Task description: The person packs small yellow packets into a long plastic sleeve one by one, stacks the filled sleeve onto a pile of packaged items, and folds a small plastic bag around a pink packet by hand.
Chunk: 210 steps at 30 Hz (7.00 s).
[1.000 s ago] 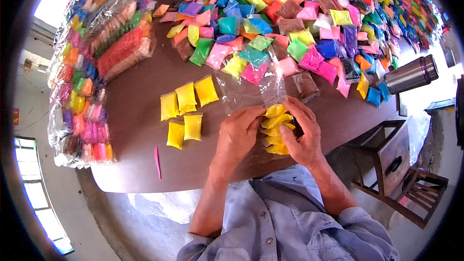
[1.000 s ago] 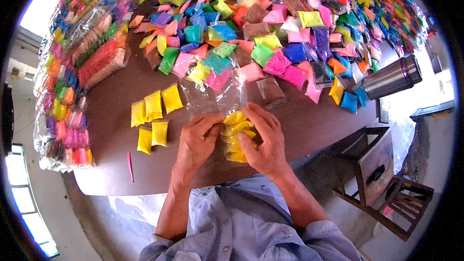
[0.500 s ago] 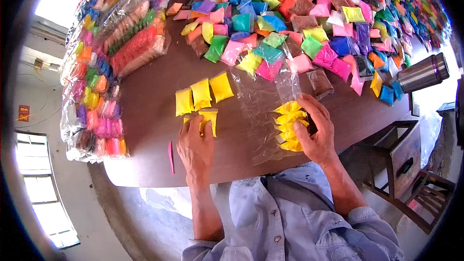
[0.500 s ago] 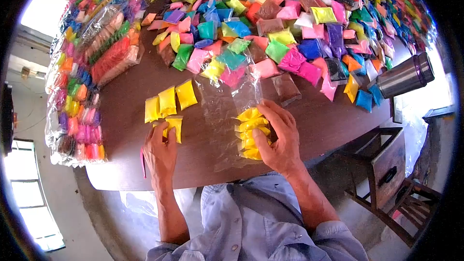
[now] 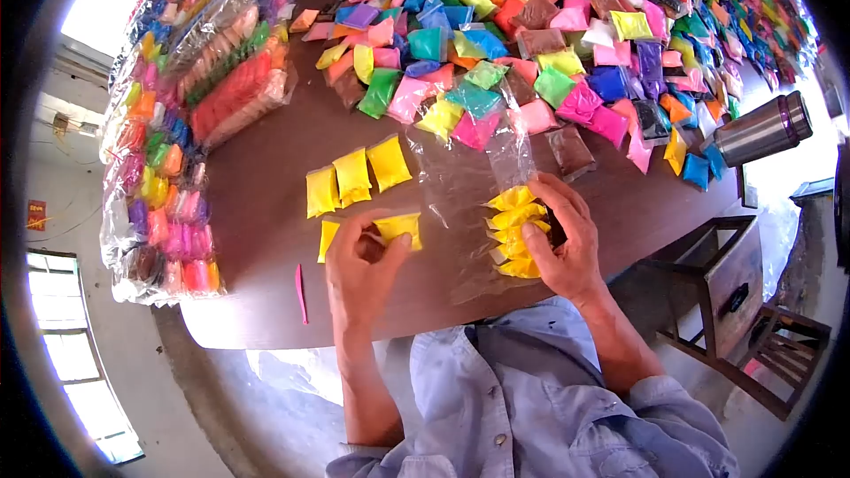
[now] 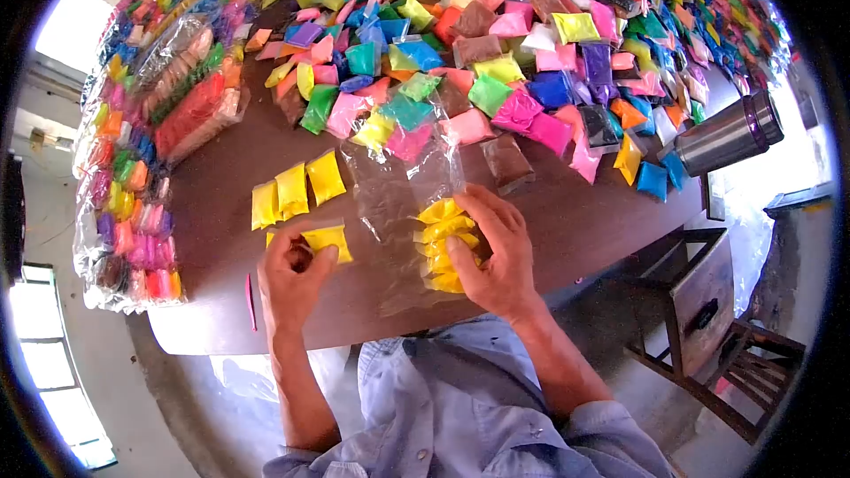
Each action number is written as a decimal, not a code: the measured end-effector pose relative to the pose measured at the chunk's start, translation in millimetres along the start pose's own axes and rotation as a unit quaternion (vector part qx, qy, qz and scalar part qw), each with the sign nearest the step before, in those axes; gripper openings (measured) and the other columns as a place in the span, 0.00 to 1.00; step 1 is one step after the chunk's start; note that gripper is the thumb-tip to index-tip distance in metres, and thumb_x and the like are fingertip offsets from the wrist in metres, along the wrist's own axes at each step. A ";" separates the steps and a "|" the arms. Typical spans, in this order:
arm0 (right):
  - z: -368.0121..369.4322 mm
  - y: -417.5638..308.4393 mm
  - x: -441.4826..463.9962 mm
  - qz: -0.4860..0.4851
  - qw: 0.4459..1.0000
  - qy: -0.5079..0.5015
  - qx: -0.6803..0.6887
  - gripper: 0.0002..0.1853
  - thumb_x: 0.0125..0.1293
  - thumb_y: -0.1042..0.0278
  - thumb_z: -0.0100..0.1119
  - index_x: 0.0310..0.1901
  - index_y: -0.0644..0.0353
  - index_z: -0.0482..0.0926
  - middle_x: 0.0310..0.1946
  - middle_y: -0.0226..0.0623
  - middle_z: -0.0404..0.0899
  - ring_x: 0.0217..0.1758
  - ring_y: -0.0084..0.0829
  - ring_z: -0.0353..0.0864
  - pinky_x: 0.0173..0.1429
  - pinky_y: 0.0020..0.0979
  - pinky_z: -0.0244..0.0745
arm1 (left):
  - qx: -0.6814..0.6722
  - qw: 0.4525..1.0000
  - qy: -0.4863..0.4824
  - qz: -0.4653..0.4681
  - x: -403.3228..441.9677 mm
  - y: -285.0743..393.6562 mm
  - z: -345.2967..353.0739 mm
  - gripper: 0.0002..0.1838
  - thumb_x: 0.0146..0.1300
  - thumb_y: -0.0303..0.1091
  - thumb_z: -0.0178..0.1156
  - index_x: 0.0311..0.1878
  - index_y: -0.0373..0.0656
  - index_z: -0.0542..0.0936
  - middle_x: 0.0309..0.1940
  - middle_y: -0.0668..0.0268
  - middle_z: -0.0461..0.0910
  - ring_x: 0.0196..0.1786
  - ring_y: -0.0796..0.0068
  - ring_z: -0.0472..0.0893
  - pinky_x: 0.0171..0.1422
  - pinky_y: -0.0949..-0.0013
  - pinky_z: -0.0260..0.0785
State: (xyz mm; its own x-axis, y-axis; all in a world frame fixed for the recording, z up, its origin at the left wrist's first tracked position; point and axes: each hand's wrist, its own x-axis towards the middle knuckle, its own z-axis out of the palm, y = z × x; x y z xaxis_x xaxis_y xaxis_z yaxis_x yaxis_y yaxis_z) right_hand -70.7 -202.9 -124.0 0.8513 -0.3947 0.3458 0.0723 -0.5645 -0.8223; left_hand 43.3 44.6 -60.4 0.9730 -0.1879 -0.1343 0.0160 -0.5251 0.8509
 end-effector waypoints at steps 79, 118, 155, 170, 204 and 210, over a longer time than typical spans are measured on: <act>3.9 -8.0 -4.0 0.004 0.999 -0.047 0.019 0.29 0.65 0.68 0.68 0.69 0.61 0.79 0.68 0.47 0.80 0.71 0.47 0.77 0.78 0.45 0.67 | 0.092 0.994 0.060 -0.020 -6.0 -57.6 -53.4 0.22 0.63 0.31 0.73 0.60 0.36 0.85 0.46 0.60 0.88 0.40 0.76 0.83 0.47 0.70 0.79; 5.1 -4.6 9.5 0.007 0.999 -0.042 0.013 0.31 0.67 0.64 0.65 0.71 0.64 0.75 0.71 0.51 0.77 0.73 0.51 0.75 0.78 0.46 0.67 | 0.016 0.969 -0.090 0.230 44.4 -6.7 87.3 0.14 0.65 0.18 0.64 0.51 0.40 0.89 0.46 0.55 0.87 0.48 0.52 0.88 0.54 0.59 0.80; 7.0 -1.3 6.0 0.013 0.999 -0.019 0.034 0.28 0.67 0.66 0.66 0.68 0.64 0.79 0.68 0.49 0.79 0.72 0.48 0.78 0.78 0.45 0.68 | 0.137 0.976 0.168 0.020 62.8 -44.8 -52.9 0.18 0.70 0.33 0.69 0.61 0.38 0.85 0.49 0.60 0.89 0.49 0.70 0.87 0.57 0.65 0.80; 9.4 -1.5 5.8 0.021 0.999 -0.019 0.037 0.28 0.66 0.68 0.67 0.68 0.62 0.80 0.69 0.48 0.79 0.72 0.48 0.77 0.78 0.44 0.68 | -0.148 0.989 0.003 -0.022 26.8 -9.0 9.0 0.15 0.64 0.33 0.74 0.50 0.38 0.82 0.34 0.70 0.83 0.29 0.83 0.78 0.34 0.75 0.73; 6.1 -0.6 21.9 0.017 0.999 -0.038 0.023 0.31 0.67 0.66 0.65 0.71 0.65 0.76 0.71 0.52 0.76 0.75 0.50 0.74 0.80 0.44 0.65 | -0.062 0.983 -0.100 0.141 53.4 -13.1 75.0 0.12 0.68 0.19 0.67 0.54 0.37 0.87 0.40 0.70 0.88 0.40 0.84 0.83 0.45 0.76 0.77; 7.8 -0.6 23.8 -0.002 0.999 -0.040 0.009 0.30 0.68 0.65 0.64 0.71 0.65 0.76 0.71 0.52 0.76 0.75 0.51 0.74 0.79 0.45 0.65 | -0.059 0.976 -0.082 0.192 56.4 -7.7 86.9 0.15 0.65 0.16 0.65 0.53 0.38 0.88 0.41 0.64 0.88 0.43 0.78 0.85 0.50 0.72 0.78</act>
State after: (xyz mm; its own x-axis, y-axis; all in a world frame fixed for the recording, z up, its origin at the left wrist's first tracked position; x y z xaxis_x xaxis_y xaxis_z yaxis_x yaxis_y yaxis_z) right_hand -46.4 -206.3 -118.9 0.8897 -0.3331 0.3122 0.0843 -0.5523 -0.8294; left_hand 78.0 -34.1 -118.6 0.8631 -0.4868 0.1344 -0.3066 -0.2936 0.9054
